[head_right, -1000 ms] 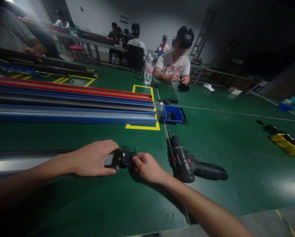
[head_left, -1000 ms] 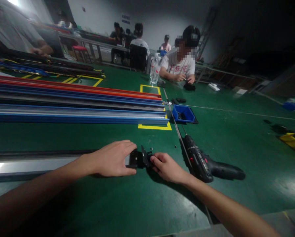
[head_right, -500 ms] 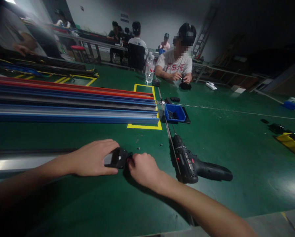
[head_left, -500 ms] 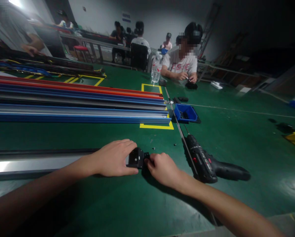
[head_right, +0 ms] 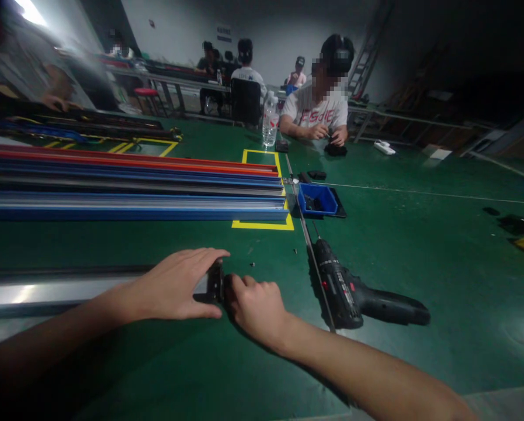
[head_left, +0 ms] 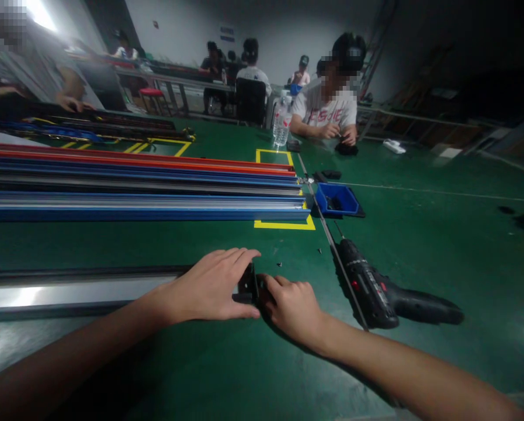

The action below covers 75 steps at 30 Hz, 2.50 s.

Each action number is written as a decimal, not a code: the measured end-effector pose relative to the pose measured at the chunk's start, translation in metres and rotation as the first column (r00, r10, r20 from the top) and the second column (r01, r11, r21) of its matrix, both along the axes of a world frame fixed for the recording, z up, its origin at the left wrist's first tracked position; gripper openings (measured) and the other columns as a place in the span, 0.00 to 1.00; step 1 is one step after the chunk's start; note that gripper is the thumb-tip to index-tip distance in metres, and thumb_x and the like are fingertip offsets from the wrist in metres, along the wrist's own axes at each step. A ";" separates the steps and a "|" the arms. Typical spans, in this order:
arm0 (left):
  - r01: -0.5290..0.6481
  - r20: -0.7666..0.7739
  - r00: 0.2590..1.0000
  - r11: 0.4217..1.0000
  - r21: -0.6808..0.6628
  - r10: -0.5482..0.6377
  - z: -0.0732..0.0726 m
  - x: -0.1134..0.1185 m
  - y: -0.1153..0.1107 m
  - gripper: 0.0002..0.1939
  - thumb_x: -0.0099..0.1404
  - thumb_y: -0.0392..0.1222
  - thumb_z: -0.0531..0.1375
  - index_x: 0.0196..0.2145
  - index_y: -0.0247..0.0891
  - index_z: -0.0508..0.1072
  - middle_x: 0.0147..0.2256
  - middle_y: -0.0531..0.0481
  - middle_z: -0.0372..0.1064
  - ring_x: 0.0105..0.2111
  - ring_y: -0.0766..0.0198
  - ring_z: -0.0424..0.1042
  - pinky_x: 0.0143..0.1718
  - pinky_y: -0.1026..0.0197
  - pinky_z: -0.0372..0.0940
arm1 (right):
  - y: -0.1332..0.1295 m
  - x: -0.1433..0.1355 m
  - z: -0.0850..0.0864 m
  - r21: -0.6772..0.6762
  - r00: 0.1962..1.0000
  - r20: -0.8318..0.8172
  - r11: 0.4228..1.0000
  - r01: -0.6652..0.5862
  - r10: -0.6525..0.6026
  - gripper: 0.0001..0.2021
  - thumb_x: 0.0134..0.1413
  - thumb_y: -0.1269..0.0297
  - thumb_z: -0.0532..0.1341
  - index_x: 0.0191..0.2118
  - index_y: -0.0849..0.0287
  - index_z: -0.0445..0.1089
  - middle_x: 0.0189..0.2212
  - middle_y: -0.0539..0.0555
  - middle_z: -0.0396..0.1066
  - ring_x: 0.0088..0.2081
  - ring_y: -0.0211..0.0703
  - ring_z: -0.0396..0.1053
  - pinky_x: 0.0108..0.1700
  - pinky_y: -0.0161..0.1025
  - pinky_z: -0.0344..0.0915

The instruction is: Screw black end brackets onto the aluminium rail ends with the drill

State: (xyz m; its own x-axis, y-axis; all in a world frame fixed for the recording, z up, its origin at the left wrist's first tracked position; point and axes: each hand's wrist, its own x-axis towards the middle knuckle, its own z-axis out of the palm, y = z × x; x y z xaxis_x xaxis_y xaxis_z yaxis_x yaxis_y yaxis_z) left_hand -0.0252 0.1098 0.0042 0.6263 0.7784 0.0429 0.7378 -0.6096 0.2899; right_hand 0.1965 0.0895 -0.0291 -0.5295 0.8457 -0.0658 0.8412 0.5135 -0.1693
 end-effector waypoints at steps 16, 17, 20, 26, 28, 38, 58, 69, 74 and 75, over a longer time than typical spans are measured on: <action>0.071 0.117 0.991 0.997 -0.043 -0.066 0.004 0.002 0.004 0.29 0.62 0.54 0.68 0.56 0.41 0.67 0.49 0.46 0.74 0.48 0.52 0.74 0.50 0.51 0.67 | 0.009 0.015 -0.008 0.059 0.950 -0.312 0.997 0.039 -0.018 0.09 0.65 0.62 0.56 0.44 0.58 0.71 0.34 0.54 0.79 0.29 0.42 0.74 0.31 0.36 0.55; 0.073 0.127 0.990 0.996 -0.049 -0.066 0.005 0.002 0.005 0.29 0.61 0.54 0.69 0.56 0.41 0.67 0.49 0.46 0.74 0.49 0.52 0.74 0.50 0.51 0.67 | 0.012 0.018 -0.007 0.080 0.947 -0.315 0.992 0.095 -0.065 0.10 0.65 0.61 0.56 0.47 0.58 0.71 0.34 0.54 0.79 0.29 0.42 0.73 0.31 0.36 0.55; 0.085 0.154 0.985 0.995 -0.059 -0.075 0.006 0.001 0.007 0.30 0.61 0.54 0.69 0.56 0.41 0.68 0.50 0.46 0.74 0.50 0.51 0.74 0.50 0.51 0.67 | 0.021 0.024 -0.003 0.113 0.935 -0.275 0.959 0.260 -0.222 0.16 0.65 0.56 0.58 0.53 0.59 0.69 0.35 0.55 0.78 0.28 0.45 0.73 0.30 0.38 0.55; 0.075 0.178 0.982 0.995 -0.067 -0.062 0.002 -0.001 0.018 0.32 0.60 0.54 0.69 0.57 0.41 0.68 0.51 0.45 0.73 0.51 0.51 0.73 0.51 0.51 0.67 | 0.028 0.027 -0.002 0.088 0.940 -0.207 0.952 0.294 -0.272 0.18 0.67 0.54 0.59 0.56 0.57 0.68 0.41 0.56 0.78 0.33 0.47 0.75 0.31 0.38 0.57; 0.073 0.179 0.982 0.995 -0.070 -0.059 0.002 -0.001 0.021 0.32 0.60 0.54 0.69 0.57 0.41 0.68 0.52 0.45 0.73 0.51 0.51 0.73 0.52 0.52 0.67 | 0.029 0.026 -0.002 0.079 0.944 -0.208 0.958 0.277 -0.255 0.15 0.68 0.56 0.59 0.56 0.54 0.70 0.43 0.54 0.78 0.34 0.45 0.75 0.31 0.37 0.56; 0.040 0.127 0.992 0.993 -0.113 -0.025 0.003 0.003 0.017 0.29 0.62 0.51 0.68 0.57 0.42 0.67 0.51 0.45 0.70 0.51 0.51 0.71 0.52 0.50 0.65 | 0.031 0.029 -0.014 0.053 0.910 -0.368 0.973 0.226 -0.192 0.09 0.68 0.69 0.58 0.39 0.57 0.77 0.36 0.53 0.75 0.32 0.41 0.72 0.32 0.35 0.58; 0.092 0.132 0.982 0.953 0.288 -0.135 0.007 0.008 0.002 0.37 0.63 0.59 0.67 0.63 0.38 0.63 0.57 0.38 0.70 0.58 0.46 0.67 0.58 0.43 0.63 | 0.005 0.036 -0.013 -0.095 0.668 -0.744 0.992 -0.078 -0.018 0.07 0.72 0.66 0.55 0.50 0.55 0.67 0.40 0.55 0.76 0.37 0.42 0.76 0.39 0.37 0.72; 0.157 0.115 0.917 0.611 0.776 -0.382 -0.048 0.029 -0.031 0.15 0.68 0.34 0.61 0.52 0.32 0.76 0.40 0.44 0.78 0.40 0.58 0.75 0.40 0.52 0.68 | -0.003 0.031 -0.014 -0.366 0.291 -0.915 0.880 -0.304 -0.281 0.20 0.65 0.57 0.67 0.56 0.51 0.61 0.35 0.51 0.78 0.27 0.37 0.74 0.28 0.33 0.70; 0.149 0.159 0.905 0.642 0.752 -0.396 -0.047 0.024 -0.030 0.15 0.67 0.32 0.63 0.51 0.29 0.76 0.39 0.43 0.80 0.37 0.59 0.76 0.37 0.53 0.68 | 0.002 0.033 -0.017 -0.320 0.304 -0.928 0.881 -0.348 -0.216 0.19 0.65 0.64 0.67 0.57 0.52 0.63 0.35 0.50 0.81 0.33 0.39 0.80 0.35 0.34 0.75; 0.143 0.173 0.897 0.638 0.757 -0.406 -0.046 0.023 -0.030 0.14 0.67 0.31 0.63 0.50 0.29 0.77 0.39 0.43 0.80 0.36 0.60 0.76 0.36 0.53 0.68 | 0.003 0.033 -0.016 -0.301 0.317 -0.929 0.884 -0.356 -0.189 0.20 0.65 0.65 0.67 0.58 0.52 0.63 0.35 0.50 0.82 0.34 0.39 0.81 0.37 0.34 0.76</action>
State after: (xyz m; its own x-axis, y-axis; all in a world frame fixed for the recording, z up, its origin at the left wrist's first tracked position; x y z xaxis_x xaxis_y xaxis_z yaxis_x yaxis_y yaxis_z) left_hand -0.0020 0.0800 -0.0419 0.6549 0.2141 0.7247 0.4538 -0.8783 -0.1506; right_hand 0.2295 0.0924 -0.0455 -0.5274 0.8198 0.2231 -0.0648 0.2230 -0.9727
